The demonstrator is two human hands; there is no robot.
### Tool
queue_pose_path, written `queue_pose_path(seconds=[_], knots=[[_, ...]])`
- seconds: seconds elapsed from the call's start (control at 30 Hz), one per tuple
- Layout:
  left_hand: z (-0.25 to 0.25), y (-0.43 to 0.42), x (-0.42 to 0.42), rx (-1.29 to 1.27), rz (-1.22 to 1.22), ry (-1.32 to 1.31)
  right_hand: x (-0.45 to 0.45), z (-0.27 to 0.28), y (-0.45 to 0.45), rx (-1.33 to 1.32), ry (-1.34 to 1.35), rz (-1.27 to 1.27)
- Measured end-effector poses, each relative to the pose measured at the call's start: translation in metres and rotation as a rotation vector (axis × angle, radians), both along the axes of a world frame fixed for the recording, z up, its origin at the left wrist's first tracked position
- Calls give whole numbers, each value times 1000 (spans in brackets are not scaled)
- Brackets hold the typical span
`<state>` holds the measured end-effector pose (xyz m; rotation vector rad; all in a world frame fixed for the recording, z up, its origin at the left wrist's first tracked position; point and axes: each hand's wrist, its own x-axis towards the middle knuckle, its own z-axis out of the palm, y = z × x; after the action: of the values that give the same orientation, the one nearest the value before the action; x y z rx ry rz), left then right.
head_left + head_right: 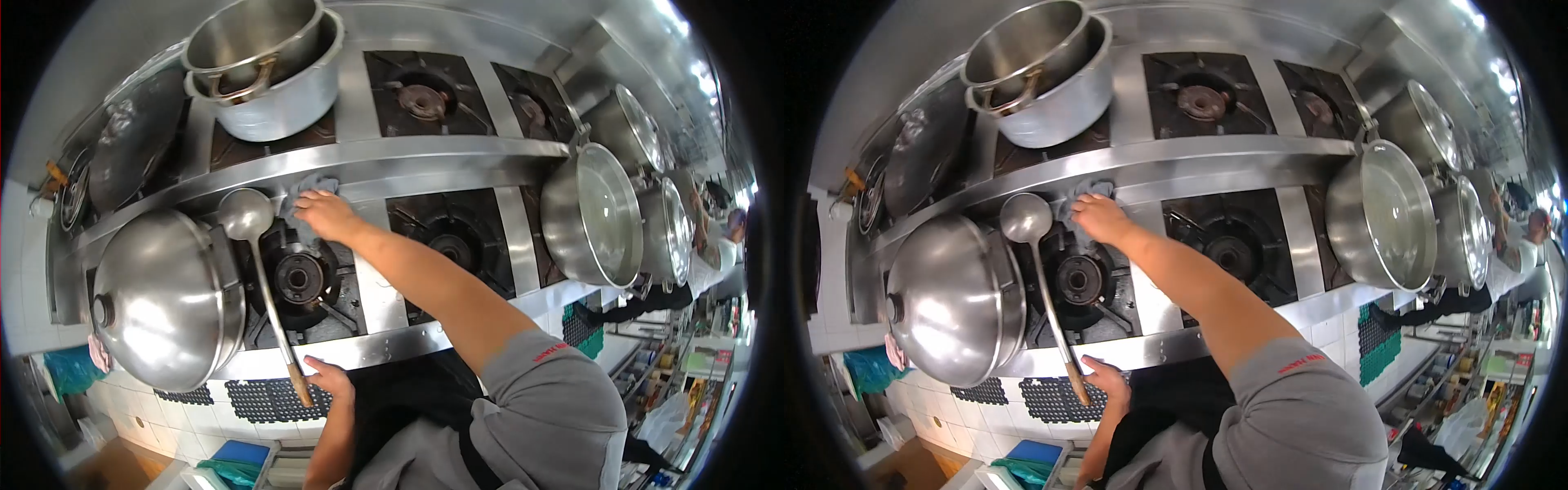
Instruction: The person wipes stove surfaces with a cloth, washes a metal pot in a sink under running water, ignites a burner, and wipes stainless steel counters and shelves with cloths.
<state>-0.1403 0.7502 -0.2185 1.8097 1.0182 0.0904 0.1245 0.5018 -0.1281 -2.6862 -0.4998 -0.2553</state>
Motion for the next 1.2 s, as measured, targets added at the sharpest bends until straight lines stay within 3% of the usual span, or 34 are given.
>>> queue_pose_path(seconds=[0.07, 0.17, 0.27, 0.3, 0.33, 0.4, 0.47, 0.53, 0.6, 0.63, 0.7, 0.73, 0.87, 0.9, 0.93, 0.97, 1.03, 1.1, 1.17, 1.2], knots=[[39, -11, 5, -130, -58, -28, -4, -15, -32, 125, 152, -82], [29, -8, 4, -114, -20, 70, -28, -33, -95, 429, 425, -243], [29, -21, 8, -162, 86, -10, -82, -64, -208, 501, 254, -275], [42, -35, 15, -54, 116, -3, -104, -82, -255, 403, 163, -302], [50, -42, 13, 57, 149, 6, -144, -43, -280, 480, 299, -440], [0, -21, 14, 216, 212, -47, -198, -49, -342, 291, 174, -694], [8, -26, 11, 220, 190, -30, -236, -27, -346, 107, 156, -1004], [1, -23, 10, 245, 121, -219, -249, -22, -337, 67, 266, -1007], [12, -28, 11, 261, 183, -16, -277, -31, -331, 18, 377, -1010], [20, -31, 9, 229, 162, -34, -306, -51, -336, -139, 328, -877], [19, -26, 9, 182, 131, -66, -354, -40, -306, -141, 268, -795], [10, -21, 11, 164, 118, -77, -385, -18, -281, 7, 263, -852], [-9, -13, 10, 291, 53, -174, -478, -4, -207, -103, 232, -911], [23, -23, 7, 151, 69, -25, -478, 13, -186, -112, 242, -914], [3, -18, 8, 163, 82, -179, -474, 33, -153, -143, 481, -1013], [13, -17, 7, 129, 57, -167, -467, 44, -124, -173, 712, -1113], [29, -15, 2, -9, 18, -68, -465, -13, -75, -404, 284, -996], [29, 5, -6, -223, -68, 89, -428, -9, -4, -398, 53, -800], [36, 34, -28, -440, -277, 203, -387, -20, 67, -307, 242, -597], [43, 51, -46, -537, -429, 246, -373, -27, 107, -273, 193, -520]])
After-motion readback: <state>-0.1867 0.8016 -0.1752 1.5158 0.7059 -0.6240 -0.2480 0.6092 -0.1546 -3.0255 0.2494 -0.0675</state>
